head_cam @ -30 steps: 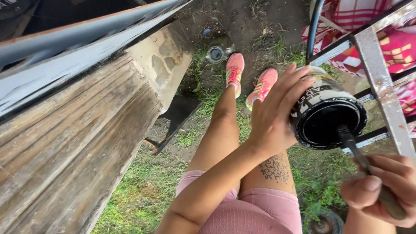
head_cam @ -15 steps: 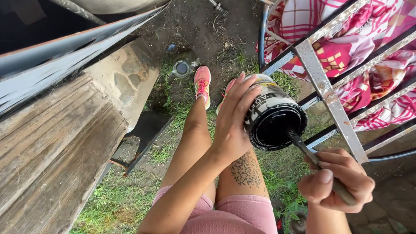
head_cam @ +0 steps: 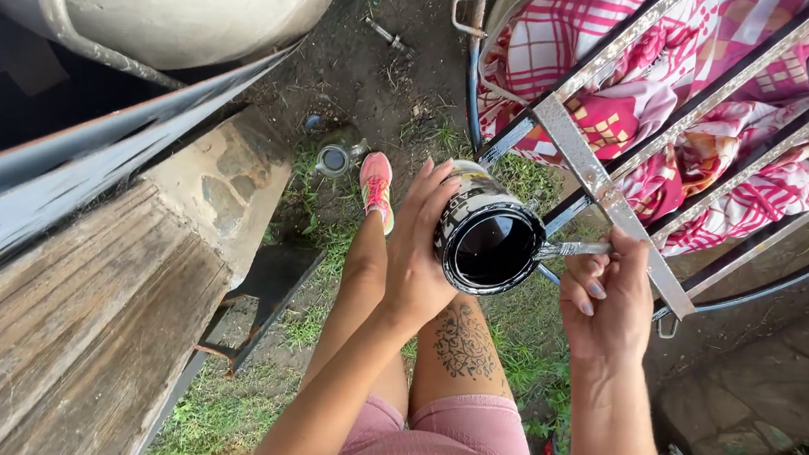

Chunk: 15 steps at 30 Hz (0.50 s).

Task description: Painting a circular metal frame with black paint using a small brush

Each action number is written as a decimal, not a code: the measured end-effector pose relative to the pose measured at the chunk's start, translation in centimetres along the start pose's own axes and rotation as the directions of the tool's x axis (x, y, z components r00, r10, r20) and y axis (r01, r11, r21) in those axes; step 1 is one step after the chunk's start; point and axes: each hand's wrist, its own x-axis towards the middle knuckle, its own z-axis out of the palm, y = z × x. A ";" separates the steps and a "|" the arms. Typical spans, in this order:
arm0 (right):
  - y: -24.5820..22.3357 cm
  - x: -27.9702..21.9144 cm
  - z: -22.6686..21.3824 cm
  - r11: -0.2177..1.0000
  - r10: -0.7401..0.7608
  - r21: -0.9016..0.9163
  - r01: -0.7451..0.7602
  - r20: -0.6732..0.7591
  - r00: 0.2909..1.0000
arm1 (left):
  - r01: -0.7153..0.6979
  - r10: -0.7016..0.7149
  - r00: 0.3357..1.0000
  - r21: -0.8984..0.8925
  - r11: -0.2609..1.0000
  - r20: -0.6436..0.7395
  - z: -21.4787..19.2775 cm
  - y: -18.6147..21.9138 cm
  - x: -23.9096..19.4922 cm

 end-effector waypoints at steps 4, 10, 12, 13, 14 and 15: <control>0.5 0.1 -0.4 0.996 -0.042 -0.081 0.040 -0.018 0.999 | -0.014 0.014 1.000 -0.001 1.000 0.009 0.3 -0.4 -0.1; 0.5 2.1 -2.2 0.996 -0.085 -0.025 0.084 -0.024 0.996 | -0.024 0.023 0.999 -0.043 0.999 -0.024 -1.5 -1.9 -0.1; 0.9 4.1 -3.4 0.938 -0.244 -0.244 0.246 0.037 0.969 | -0.002 0.001 1.000 -0.011 1.000 -0.022 -3.2 -1.7 0.5; 1.7 5.8 -3.7 0.938 -0.239 -0.249 0.240 0.032 0.970 | 0.006 -0.006 1.000 -0.010 1.000 -0.020 -3.8 -1.9 0.3; 2.5 7.5 -4.0 0.878 -0.343 -0.328 0.348 0.075 0.936 | 0.011 -0.011 1.000 0.008 1.000 -0.029 -4.4 -2.1 0.3; 3.4 9.3 -4.3 0.799 -0.438 -0.399 0.450 0.126 0.890 | 0.016 -0.015 0.999 0.026 1.000 -0.039 -5.1 -2.2 0.2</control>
